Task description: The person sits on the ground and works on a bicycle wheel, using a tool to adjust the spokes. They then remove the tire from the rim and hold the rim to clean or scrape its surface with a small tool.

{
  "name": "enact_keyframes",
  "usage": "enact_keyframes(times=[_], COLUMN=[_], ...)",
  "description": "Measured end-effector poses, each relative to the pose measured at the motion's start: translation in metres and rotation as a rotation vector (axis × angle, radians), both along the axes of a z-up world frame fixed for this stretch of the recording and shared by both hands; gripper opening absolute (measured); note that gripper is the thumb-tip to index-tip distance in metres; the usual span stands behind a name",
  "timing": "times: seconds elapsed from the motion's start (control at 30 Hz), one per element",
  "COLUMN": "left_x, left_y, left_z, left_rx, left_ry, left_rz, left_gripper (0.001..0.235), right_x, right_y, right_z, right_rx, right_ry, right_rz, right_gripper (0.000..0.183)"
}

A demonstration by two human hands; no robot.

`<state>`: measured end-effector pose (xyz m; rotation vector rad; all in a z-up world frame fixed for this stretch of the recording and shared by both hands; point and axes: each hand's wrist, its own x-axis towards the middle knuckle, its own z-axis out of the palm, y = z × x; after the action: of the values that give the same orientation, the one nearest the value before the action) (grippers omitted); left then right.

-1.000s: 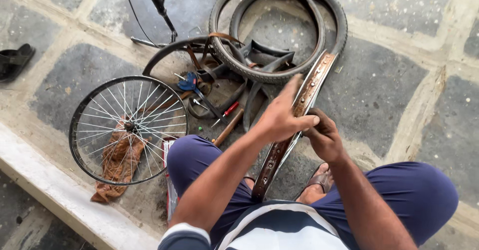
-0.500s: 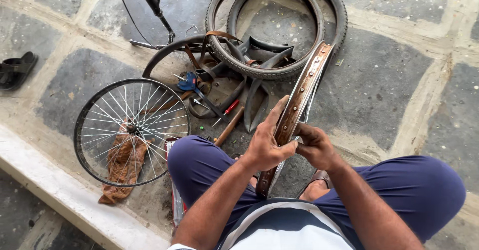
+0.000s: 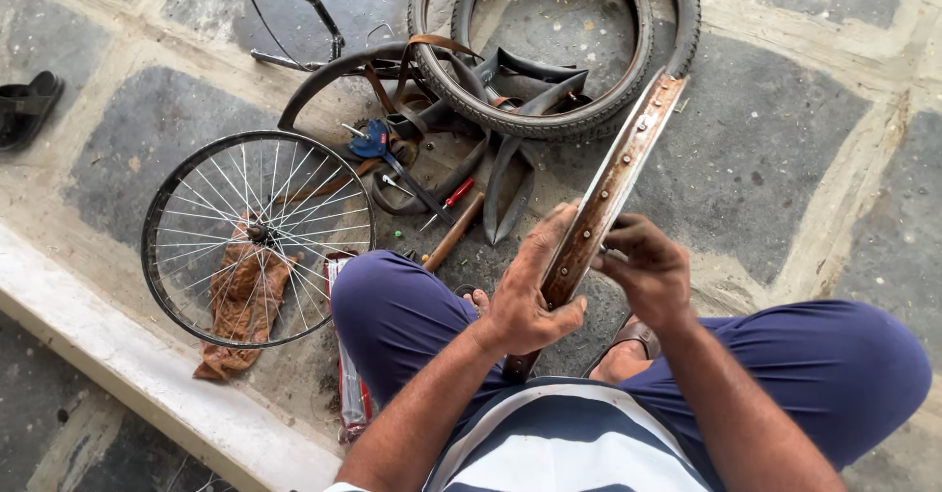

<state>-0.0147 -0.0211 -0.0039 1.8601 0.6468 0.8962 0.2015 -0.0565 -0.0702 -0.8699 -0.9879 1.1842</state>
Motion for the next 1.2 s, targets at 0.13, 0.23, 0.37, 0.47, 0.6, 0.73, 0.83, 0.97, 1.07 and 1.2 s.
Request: enact_keyframes(times=[0.13, 0.23, 0.37, 0.47, 0.6, 0.73, 0.83, 0.97, 1.07, 1.2], left_x=[0.000, 0.001, -0.002, -0.003, 0.001, 0.005, 0.006, -0.001, 0.001, 0.001], left_y=[0.000, 0.001, 0.001, -0.001, 0.002, -0.002, 0.004, 0.006, 0.004, 0.004], left_z=[0.004, 0.007, 0.004, 0.001, 0.000, -0.007, -0.007, -0.009, -0.012, -0.009], left_rx=[0.022, 0.006, 0.000, -0.031, -0.066, -0.047, -0.032, -0.036, -0.062, -0.042], left_ry=[0.041, 0.034, 0.036, 0.044, 0.021, 0.006, 0.020, 0.043, 0.031, 0.035], left_rz=[-0.006, 0.016, 0.027, 0.005, -0.016, 0.017, 0.032, 0.031, 0.019, 0.038], left_gripper=[0.104, 0.103, 0.102, 0.102, 0.100, 0.098, 0.097, 0.097, 0.097, 0.096], right_x=[0.003, 0.000, 0.003, 0.013, 0.007, -0.017, -0.024, -0.023, -0.011, 0.003], right_y=[0.015, 0.023, 0.024, 0.024, 0.032, 0.029, 0.027, 0.017, 0.016, 0.024], right_z=[0.004, 0.008, 0.018, 0.024, 0.019, 0.000, -0.004, 0.000, 0.012, 0.027], right_rx=[-0.053, -0.011, -0.013, -0.115, -0.211, 0.122, 0.465, 0.084, -0.106, -0.171], right_ry=[0.003, 0.312, 0.091, 0.003, -0.255, -1.137, -0.957, -0.550, -0.075, -0.088], right_rz=[0.105, 0.218, 0.283, 0.342, 0.186, -0.527, -0.644, -0.201, 0.076, 0.246], right_gripper=[0.023, 0.028, 0.038, 0.043, 0.032, 0.031, 0.029, 0.021, 0.028, 0.037])
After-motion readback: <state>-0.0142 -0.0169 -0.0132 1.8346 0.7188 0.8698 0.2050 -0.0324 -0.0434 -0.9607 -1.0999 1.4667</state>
